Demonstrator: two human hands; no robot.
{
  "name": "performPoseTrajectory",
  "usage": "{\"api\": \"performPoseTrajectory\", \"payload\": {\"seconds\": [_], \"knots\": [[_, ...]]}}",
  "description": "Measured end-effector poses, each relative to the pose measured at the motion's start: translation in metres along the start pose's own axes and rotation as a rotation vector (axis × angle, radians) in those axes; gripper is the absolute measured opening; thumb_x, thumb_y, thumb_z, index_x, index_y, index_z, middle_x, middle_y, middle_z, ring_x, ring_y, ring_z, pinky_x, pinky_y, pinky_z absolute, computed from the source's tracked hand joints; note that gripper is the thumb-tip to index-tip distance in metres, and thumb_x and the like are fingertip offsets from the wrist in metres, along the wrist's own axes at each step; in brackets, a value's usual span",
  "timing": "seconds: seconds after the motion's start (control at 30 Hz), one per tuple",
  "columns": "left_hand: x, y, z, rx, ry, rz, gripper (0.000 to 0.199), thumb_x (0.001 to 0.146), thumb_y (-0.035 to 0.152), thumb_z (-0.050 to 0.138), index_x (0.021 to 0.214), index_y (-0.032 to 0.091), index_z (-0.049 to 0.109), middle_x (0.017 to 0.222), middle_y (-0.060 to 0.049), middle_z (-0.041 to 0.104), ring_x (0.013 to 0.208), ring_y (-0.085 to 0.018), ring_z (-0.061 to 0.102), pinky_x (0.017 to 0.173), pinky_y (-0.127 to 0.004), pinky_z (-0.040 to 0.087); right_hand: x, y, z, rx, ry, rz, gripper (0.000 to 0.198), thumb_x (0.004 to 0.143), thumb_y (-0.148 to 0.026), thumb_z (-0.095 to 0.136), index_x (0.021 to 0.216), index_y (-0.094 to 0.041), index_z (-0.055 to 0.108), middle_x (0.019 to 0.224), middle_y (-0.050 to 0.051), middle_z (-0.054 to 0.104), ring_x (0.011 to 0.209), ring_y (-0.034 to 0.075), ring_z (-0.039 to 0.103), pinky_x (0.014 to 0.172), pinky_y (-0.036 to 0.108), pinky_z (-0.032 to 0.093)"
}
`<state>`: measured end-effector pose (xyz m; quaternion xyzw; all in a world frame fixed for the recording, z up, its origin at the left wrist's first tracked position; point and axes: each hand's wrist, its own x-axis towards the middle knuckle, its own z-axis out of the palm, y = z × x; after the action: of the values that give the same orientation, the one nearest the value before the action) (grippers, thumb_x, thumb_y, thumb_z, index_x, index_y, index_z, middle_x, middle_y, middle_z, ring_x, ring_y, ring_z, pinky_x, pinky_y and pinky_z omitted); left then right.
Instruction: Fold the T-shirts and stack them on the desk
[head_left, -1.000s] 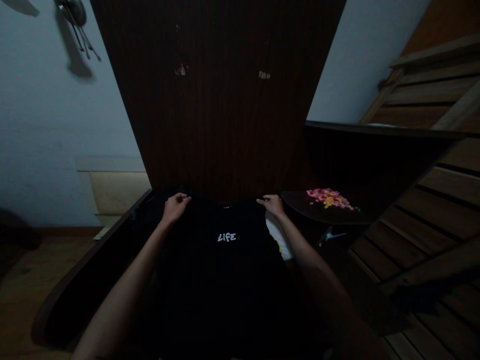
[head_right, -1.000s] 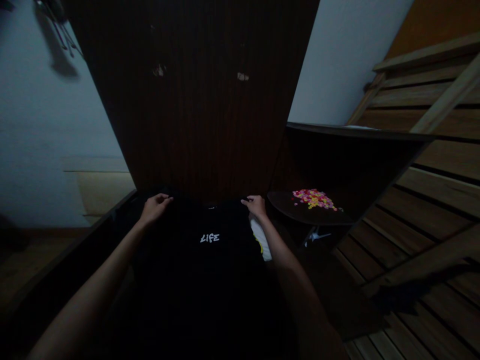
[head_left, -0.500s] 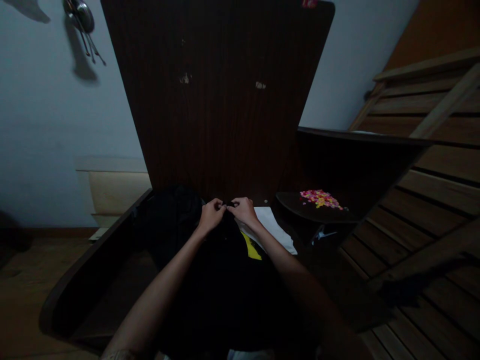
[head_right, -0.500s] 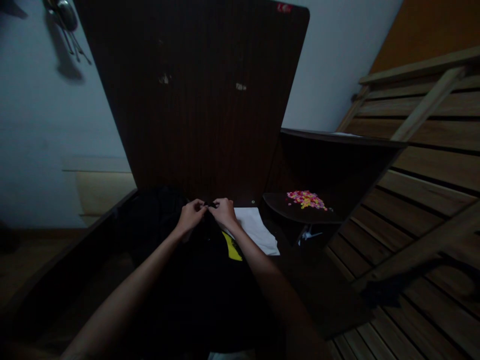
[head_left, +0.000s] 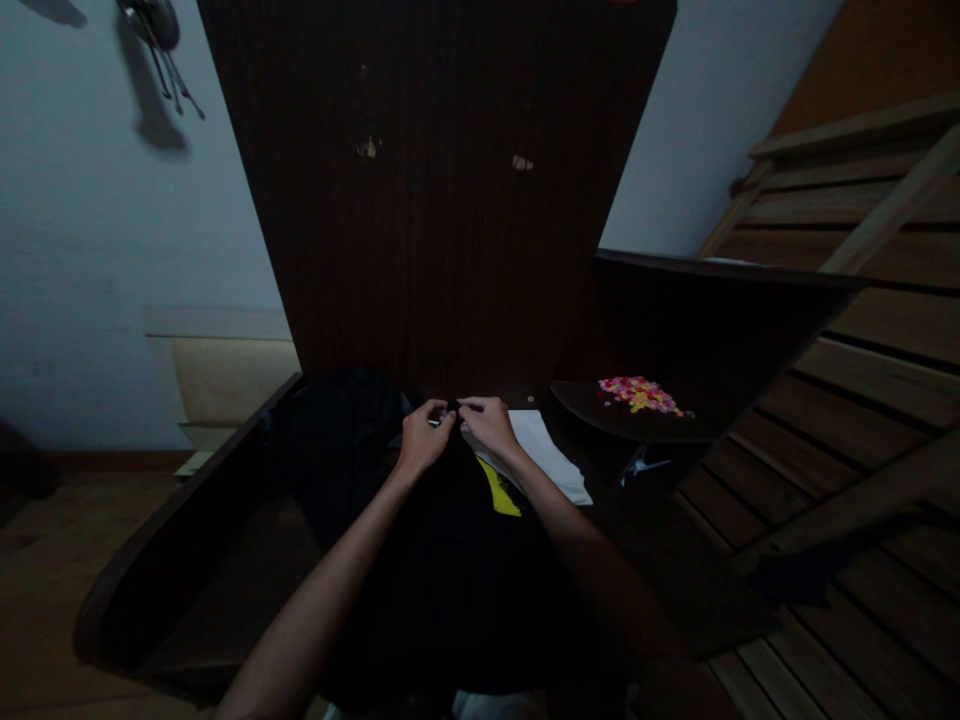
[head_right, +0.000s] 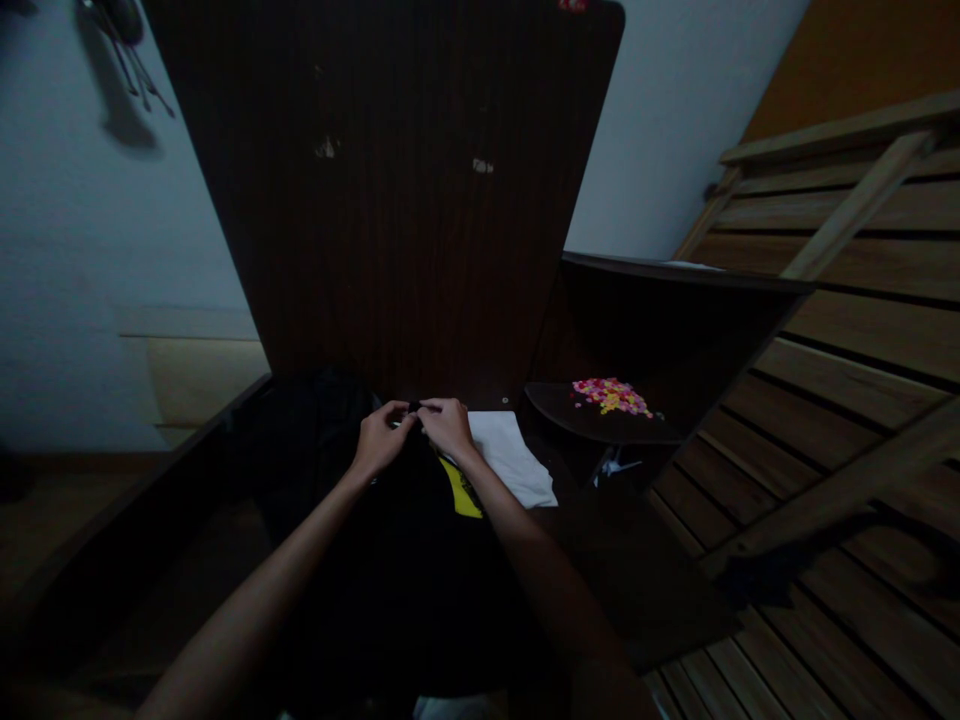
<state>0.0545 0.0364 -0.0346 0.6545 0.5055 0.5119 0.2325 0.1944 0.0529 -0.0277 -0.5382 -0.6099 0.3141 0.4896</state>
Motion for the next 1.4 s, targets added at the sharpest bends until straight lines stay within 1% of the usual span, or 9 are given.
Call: {"api": "performPoseTrajectory", "payload": {"seconds": [0.23, 0.33, 0.43, 0.5, 0.6, 0.7, 0.97, 1.2, 1.4], "knots": [[-0.008, -0.001, -0.003, -0.071, -0.02, 0.014, 0.028, 0.073, 0.034, 0.07, 0.095, 0.017, 0.07, 0.091, -0.008, 0.075, 0.078, -0.02, 0.069, 0.074, -0.032, 0.053, 0.0, 0.002, 0.002, 0.132, -0.137, 0.062, 0.03, 0.079, -0.013, 0.052, 0.094, -0.017, 0.077, 0.09, 0.007, 0.074, 0.072, 0.016, 0.068, 0.065, 0.027, 0.057], [-0.008, -0.006, -0.003, -0.096, -0.025, 0.024, 0.021, 0.074, 0.024, 0.065, 0.094, 0.019, 0.069, 0.09, -0.006, 0.075, 0.079, -0.019, 0.069, 0.076, -0.032, 0.053, 0.003, 0.001, -0.005, 0.029, -0.137, -0.127, 0.035, 0.073, -0.01, 0.057, 0.103, -0.019, 0.075, 0.105, 0.007, 0.069, 0.076, 0.014, 0.067, 0.075, 0.03, 0.057], [-0.007, -0.006, -0.004, -0.196, -0.057, 0.032, 0.023, 0.072, 0.023, 0.067, 0.094, 0.019, 0.065, 0.091, -0.006, 0.073, 0.082, -0.019, 0.069, 0.077, -0.033, 0.053, 0.009, -0.005, -0.017, -0.098, -0.176, -0.403, 0.037, 0.073, -0.012, 0.064, 0.107, -0.024, 0.073, 0.114, 0.006, 0.067, 0.104, 0.02, 0.062, 0.096, 0.037, 0.048], [-0.005, -0.002, -0.008, -0.283, -0.045, 0.018, 0.027, 0.071, 0.026, 0.069, 0.095, 0.02, 0.058, 0.088, -0.005, 0.072, 0.083, -0.019, 0.069, 0.077, -0.032, 0.053, 0.014, -0.009, -0.022, -0.081, -0.281, -0.475, 0.029, 0.079, -0.019, 0.065, 0.106, -0.024, 0.073, 0.113, 0.006, 0.069, 0.116, 0.022, 0.057, 0.103, 0.041, 0.042], [-0.002, 0.009, -0.016, -0.371, -0.009, -0.003, 0.035, 0.071, 0.028, 0.07, 0.095, 0.023, 0.045, 0.085, -0.002, 0.069, 0.078, -0.016, 0.069, 0.074, -0.029, 0.052, 0.019, -0.017, -0.025, 0.01, -0.399, -0.459, 0.026, 0.087, -0.036, 0.062, 0.105, -0.021, 0.073, 0.107, 0.005, 0.072, 0.105, 0.021, 0.063, 0.096, 0.037, 0.046], [0.002, 0.02, -0.024, -0.369, 0.013, 0.016, 0.039, 0.069, 0.029, 0.072, 0.088, 0.024, 0.038, 0.086, -0.001, 0.067, 0.072, -0.013, 0.065, 0.068, -0.025, 0.05, 0.024, -0.026, -0.022, 0.015, -0.382, -0.476, 0.033, 0.086, -0.048, 0.062, 0.091, -0.018, 0.074, 0.092, 0.004, 0.074, 0.09, 0.02, 0.065, 0.086, 0.032, 0.048], [0.006, 0.033, -0.04, -0.204, 0.074, 0.133, 0.029, 0.07, 0.026, 0.07, 0.07, 0.022, 0.041, 0.086, -0.002, 0.061, 0.084, -0.015, 0.061, 0.077, -0.028, 0.049, 0.032, -0.043, -0.013, -0.061, -0.352, -0.501, 0.03, 0.087, -0.045, 0.059, 0.081, -0.018, 0.07, 0.082, 0.001, 0.07, 0.082, 0.017, 0.062, 0.08, 0.027, 0.045], [-0.057, 0.033, -0.022, 0.153, 0.173, 0.231, 0.025, 0.074, 0.034, 0.074, 0.062, 0.023, 0.055, 0.115, -0.011, 0.057, 0.113, -0.03, 0.054, 0.098, -0.046, 0.043, 0.034, -0.043, -0.007, -0.088, -0.182, -0.541, 0.027, 0.089, -0.041, 0.055, 0.082, -0.018, 0.066, 0.078, 0.0, 0.067, 0.077, 0.016, 0.059, 0.075, 0.025, 0.043], [-0.124, 0.031, 0.01, 0.292, 0.373, 0.176, 0.035, 0.067, 0.042, 0.08, 0.082, 0.023, 0.055, 0.14, -0.016, 0.039, 0.13, -0.039, 0.04, 0.102, -0.055, 0.039, 0.035, -0.045, -0.006, -0.149, -0.157, -0.558, 0.027, 0.089, -0.041, 0.055, 0.081, -0.018, 0.066, 0.079, 0.001, 0.068, 0.077, 0.016, 0.059, 0.074, 0.026, 0.042]]}}
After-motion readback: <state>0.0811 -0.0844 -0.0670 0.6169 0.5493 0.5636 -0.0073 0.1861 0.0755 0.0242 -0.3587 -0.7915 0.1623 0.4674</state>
